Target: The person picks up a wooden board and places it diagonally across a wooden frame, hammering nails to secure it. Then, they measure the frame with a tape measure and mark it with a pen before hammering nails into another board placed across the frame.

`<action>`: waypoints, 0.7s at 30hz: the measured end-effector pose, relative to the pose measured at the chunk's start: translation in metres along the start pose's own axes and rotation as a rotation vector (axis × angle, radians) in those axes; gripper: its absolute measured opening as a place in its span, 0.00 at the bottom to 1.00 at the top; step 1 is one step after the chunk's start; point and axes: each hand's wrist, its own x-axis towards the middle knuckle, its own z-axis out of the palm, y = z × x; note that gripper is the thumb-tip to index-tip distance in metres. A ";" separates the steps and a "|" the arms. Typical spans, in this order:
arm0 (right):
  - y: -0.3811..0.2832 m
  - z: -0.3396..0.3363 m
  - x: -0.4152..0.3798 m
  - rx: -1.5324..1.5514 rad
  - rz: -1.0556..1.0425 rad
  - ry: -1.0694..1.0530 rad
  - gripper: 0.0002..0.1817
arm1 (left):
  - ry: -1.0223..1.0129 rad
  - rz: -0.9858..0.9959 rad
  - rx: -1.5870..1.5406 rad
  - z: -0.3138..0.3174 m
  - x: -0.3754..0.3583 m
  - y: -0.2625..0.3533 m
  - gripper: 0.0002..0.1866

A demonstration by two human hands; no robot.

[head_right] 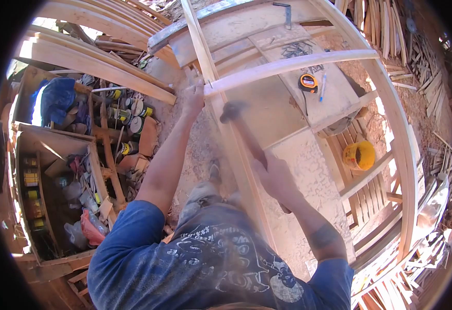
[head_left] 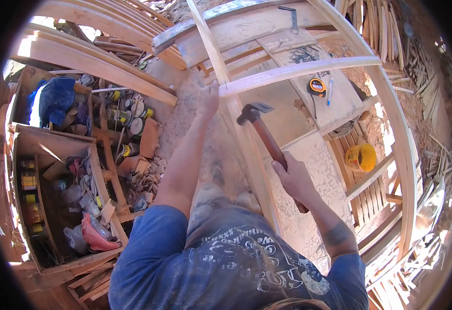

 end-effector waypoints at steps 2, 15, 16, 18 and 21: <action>-0.003 -0.009 0.004 0.079 0.111 -0.011 0.16 | -0.027 -0.051 -0.040 -0.001 -0.002 0.001 0.24; -0.041 -0.026 0.003 -0.126 -0.063 0.009 0.14 | -0.043 -0.080 -0.028 -0.002 -0.005 0.006 0.24; -0.034 -0.018 0.003 -0.169 -0.106 0.020 0.13 | -0.043 -0.074 -0.034 -0.001 -0.004 0.003 0.24; -0.010 0.002 0.007 -0.261 -0.109 -0.016 0.13 | -0.045 -0.066 -0.025 -0.001 -0.002 0.002 0.24; -0.006 0.007 0.007 -0.311 -0.091 -0.054 0.13 | -0.053 -0.060 -0.007 -0.002 0.001 0.002 0.24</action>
